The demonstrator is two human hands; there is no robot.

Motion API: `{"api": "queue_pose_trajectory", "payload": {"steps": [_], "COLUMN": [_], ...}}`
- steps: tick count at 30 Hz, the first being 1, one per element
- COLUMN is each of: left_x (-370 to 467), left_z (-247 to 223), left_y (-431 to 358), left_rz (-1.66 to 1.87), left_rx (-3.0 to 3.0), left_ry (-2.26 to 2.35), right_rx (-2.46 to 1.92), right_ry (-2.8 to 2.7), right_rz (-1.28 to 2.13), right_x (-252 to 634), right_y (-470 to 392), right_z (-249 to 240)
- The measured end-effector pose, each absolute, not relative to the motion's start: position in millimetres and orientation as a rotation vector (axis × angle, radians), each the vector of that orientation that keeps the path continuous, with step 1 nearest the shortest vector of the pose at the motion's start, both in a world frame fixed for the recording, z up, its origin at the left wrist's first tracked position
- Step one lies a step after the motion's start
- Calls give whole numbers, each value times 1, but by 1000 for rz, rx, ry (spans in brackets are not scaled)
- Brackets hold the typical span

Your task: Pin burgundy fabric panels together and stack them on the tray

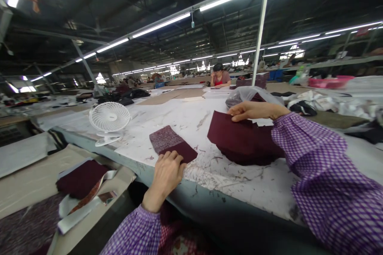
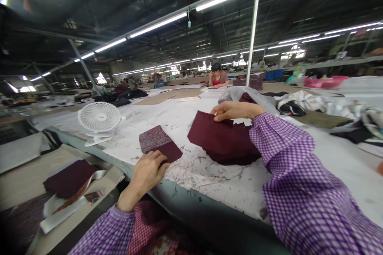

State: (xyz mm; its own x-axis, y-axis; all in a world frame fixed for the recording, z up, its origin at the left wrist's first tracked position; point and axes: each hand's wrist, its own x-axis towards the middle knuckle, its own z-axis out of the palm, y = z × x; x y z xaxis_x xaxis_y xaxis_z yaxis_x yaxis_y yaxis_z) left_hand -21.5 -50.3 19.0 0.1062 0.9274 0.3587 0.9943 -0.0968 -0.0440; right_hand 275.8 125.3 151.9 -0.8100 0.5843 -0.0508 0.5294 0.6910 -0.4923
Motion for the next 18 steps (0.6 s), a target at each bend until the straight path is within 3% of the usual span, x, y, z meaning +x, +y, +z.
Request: {"api": "queue_pose_trajectory", "payload": {"steps": [4, 6, 8, 10, 13, 18], "left_x": [-14, -19, -30, -45, -64, -65], "left_z": [17, 14, 10, 5, 0, -4], "left_y": [-45, -41, -36, -30, -23, -21], "left_rz": [-357, -531, -892, -1475, -2197, -2413], "left_rx": [-2072, -2030, -1936, -1786, -1580, -1520], "left_ry": [-1878, -1990, -2235, -2489, -2553, -2454], "right_rx": [-1477, -1529, -1369, -1131, -731, -296], "right_ry": [-2838, -2795, -2771, -2759, -2816, -2993], "right_rz": [257, 29, -67, -73, -10, -35], "right_x": [291, 284, 271, 251, 208, 125], "right_y": [152, 152, 144, 130, 108, 93], "right_z": [138, 136, 138, 139, 130, 83]}}
